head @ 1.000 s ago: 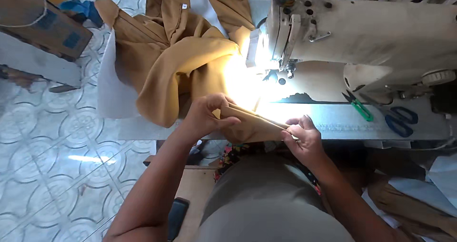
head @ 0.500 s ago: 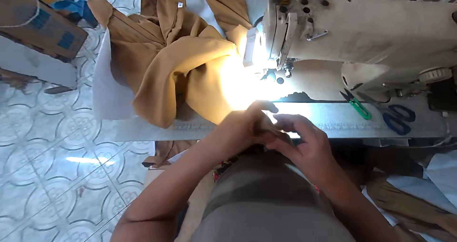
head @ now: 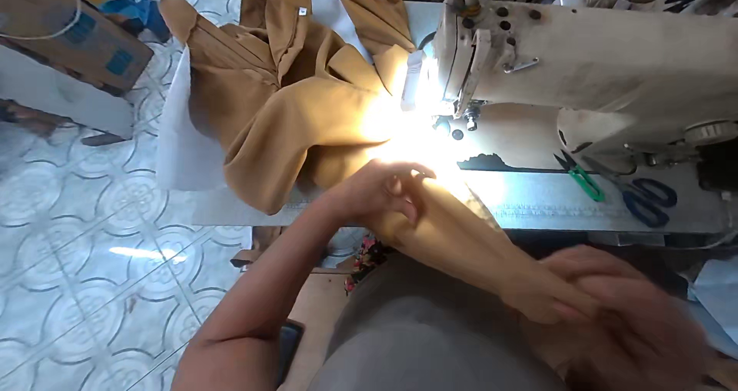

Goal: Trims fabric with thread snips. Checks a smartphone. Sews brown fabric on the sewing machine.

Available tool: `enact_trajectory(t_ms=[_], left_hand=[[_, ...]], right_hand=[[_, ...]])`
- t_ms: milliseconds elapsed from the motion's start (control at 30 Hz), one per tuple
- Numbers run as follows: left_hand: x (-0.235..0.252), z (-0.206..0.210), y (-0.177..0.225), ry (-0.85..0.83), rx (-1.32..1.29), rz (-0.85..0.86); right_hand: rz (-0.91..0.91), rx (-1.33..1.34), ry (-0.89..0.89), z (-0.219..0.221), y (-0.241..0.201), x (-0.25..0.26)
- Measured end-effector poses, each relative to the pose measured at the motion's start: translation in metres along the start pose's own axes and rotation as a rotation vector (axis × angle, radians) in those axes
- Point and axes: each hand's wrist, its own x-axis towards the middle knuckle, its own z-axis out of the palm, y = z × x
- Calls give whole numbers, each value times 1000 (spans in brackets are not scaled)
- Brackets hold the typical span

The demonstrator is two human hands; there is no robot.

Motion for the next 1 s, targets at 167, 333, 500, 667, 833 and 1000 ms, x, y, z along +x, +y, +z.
enact_trajectory(t_ms=[167, 333, 500, 667, 833, 1000], left_hand=[[-12, 9, -30, 101, -87, -141], [-16, 26, -40, 250, 45, 84], [-47, -31, 7, 267, 88, 99], [-66, -103, 39, -111, 474, -356], [-134, -172, 36, 195, 972, -217], [-159, -129, 65, 36, 1096, -440]], right_hand=[[9, -184, 145, -30, -6, -12], [28, -234, 289, -32, 2, -13], [189, -203, 319, -41, 18, -7], [398, -50, 181, 9, 68, 26], [-22, -1, 187, 73, 86, 48], [-251, -306, -96, 106, 125, 6]])
